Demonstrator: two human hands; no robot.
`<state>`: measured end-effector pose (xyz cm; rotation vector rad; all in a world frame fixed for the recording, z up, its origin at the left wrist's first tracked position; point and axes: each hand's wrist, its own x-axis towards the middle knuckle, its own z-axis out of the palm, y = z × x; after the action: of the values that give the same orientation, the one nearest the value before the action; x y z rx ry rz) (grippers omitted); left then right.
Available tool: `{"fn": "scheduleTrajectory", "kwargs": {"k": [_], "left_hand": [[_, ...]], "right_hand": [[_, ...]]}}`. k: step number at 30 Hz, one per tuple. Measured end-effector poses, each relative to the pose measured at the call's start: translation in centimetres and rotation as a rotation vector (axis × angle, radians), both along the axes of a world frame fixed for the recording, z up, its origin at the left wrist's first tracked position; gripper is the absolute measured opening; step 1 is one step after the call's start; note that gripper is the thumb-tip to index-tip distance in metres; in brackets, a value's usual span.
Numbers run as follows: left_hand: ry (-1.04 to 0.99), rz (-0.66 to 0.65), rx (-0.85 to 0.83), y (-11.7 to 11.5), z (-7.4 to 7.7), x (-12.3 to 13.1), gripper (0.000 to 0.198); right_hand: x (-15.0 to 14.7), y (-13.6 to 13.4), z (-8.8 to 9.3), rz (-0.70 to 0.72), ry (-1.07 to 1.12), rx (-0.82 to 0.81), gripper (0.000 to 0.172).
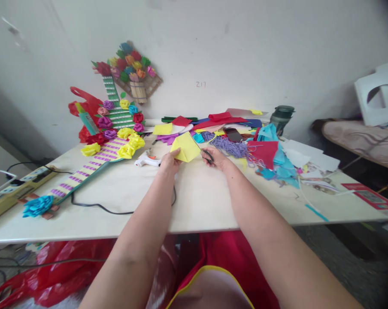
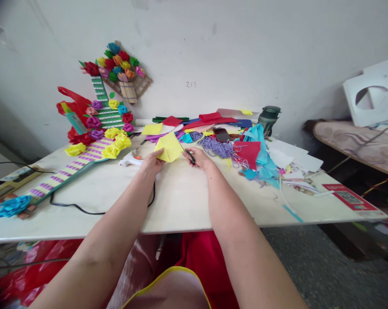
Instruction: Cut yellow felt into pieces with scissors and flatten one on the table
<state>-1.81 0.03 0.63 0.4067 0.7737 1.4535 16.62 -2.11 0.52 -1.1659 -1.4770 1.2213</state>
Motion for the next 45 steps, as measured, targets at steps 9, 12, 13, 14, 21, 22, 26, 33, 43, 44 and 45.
{"fn": "scheduleTrajectory", "kwargs": {"k": [9,12,13,14,21,22,26,33,43,44,45], "left_hand": [[-0.007,0.008,-0.015,0.25,-0.15,-0.02,0.032],[-0.006,0.003,-0.015,0.27,-0.16,-0.01,0.033],[-0.003,0.001,-0.015,0.27,-0.18,-0.01,0.033],[0.002,-0.001,-0.011,0.27,-0.21,-0.01,0.032],[0.024,-0.035,0.026,0.34,-0.49,-0.01,0.025],[0.025,-0.037,0.027,0.32,-0.49,0.01,0.025],[0.024,-0.039,0.011,0.18,-0.33,0.11,0.027],[0.020,-0.049,-0.005,0.26,-0.35,0.08,0.025],[0.039,-0.052,-0.003,0.33,-0.44,0.08,0.019],[0.039,-0.055,-0.003,0.32,-0.42,0.08,0.019],[0.038,-0.058,-0.001,0.31,-0.41,0.07,0.019]], "right_hand": [[0.06,0.13,-0.24,0.011,0.055,-0.010,0.028],[0.14,-0.16,-0.08,0.062,0.057,0.012,0.026],[0.19,-0.23,-0.05,0.077,0.060,0.017,0.027],[0.24,-0.27,-0.03,0.087,0.064,0.020,0.028],[0.36,-0.31,-0.02,0.074,0.070,0.015,0.030],[0.36,-0.27,-0.04,0.071,0.066,0.016,0.029],[0.42,-0.03,-0.21,0.067,0.051,0.022,0.027],[0.55,0.19,-0.45,0.055,0.042,0.046,0.025],[0.40,0.15,-0.37,0.038,0.019,0.037,0.021],[0.36,0.10,-0.31,0.035,0.014,0.036,0.021],[0.33,0.06,-0.26,0.034,0.009,0.036,0.020]]}}
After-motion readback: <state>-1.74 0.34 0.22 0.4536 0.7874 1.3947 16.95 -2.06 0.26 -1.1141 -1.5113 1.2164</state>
